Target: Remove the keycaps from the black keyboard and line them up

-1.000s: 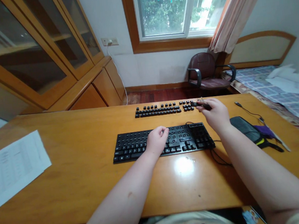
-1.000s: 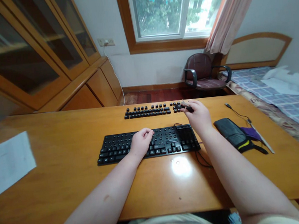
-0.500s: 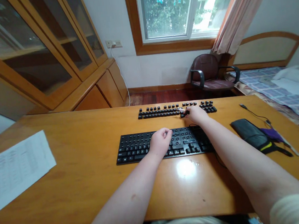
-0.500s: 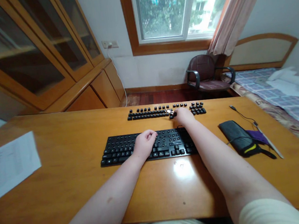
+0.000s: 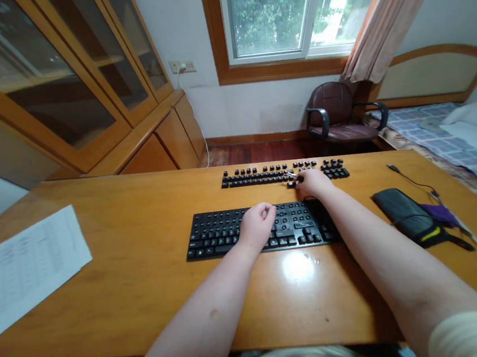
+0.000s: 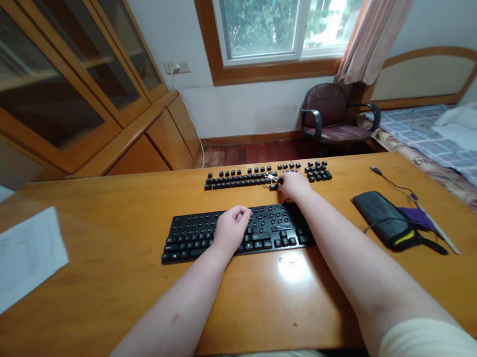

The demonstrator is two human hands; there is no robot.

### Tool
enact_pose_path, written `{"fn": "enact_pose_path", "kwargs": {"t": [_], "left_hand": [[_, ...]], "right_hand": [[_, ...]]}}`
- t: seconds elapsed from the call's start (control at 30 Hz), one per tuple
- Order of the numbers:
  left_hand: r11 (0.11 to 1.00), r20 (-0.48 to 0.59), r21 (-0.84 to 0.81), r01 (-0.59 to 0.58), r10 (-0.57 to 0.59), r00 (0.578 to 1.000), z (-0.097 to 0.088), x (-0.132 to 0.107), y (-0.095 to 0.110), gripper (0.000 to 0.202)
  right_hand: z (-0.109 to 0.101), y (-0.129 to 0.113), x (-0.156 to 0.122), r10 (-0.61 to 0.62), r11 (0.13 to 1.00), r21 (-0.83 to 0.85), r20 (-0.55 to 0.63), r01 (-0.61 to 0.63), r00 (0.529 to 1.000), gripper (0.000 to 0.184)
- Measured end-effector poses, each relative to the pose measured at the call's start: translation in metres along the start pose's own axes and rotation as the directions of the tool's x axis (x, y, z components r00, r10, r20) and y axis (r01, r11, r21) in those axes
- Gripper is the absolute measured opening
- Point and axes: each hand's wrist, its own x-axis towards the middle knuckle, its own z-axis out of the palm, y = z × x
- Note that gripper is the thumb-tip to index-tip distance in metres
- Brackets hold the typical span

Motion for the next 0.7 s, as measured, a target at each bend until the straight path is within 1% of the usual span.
{"fn": "enact_pose_path", "kwargs": {"t": [0.13, 0.4, 0.57, 0.7], "left_hand": [[1.000, -0.003, 0.002, -0.007, 0.007, 1.000, 0.0008, 0.0001, -0.0015, 0.031], [1.000, -0.002, 0.011, -0.019, 0.019, 1.000, 0.0010, 0.0007, -0.0013, 0.030], [1.000, 0.003, 0.007, -0.014, 0.014, 1.000, -0.0002, 0.0010, -0.0007, 0.030], [1.000, 0.009, 0.007, -0.018, 0.017, 1.000, -0.0002, 0.0011, -0.0013, 0.030]], "right_hand": [[0.0005, 0.0008, -0.0005, -0.001, 1.000, 0.009, -0.016, 0.001, 1.000, 0.028], [0.0057, 0.0025, 0.0035, 0.017, 1.000, 0.004, 0.011, -0.017, 1.000, 0.026], [0.0055, 0.0021, 0.0025, 0.024, 1.000, 0.006, 0.008, -0.024, 1.000, 0.026], [0.0019, 0.0009, -0.0006, 0.032, 0.999, 0.019, -0.006, -0.032, 0.999, 0.030]]}}
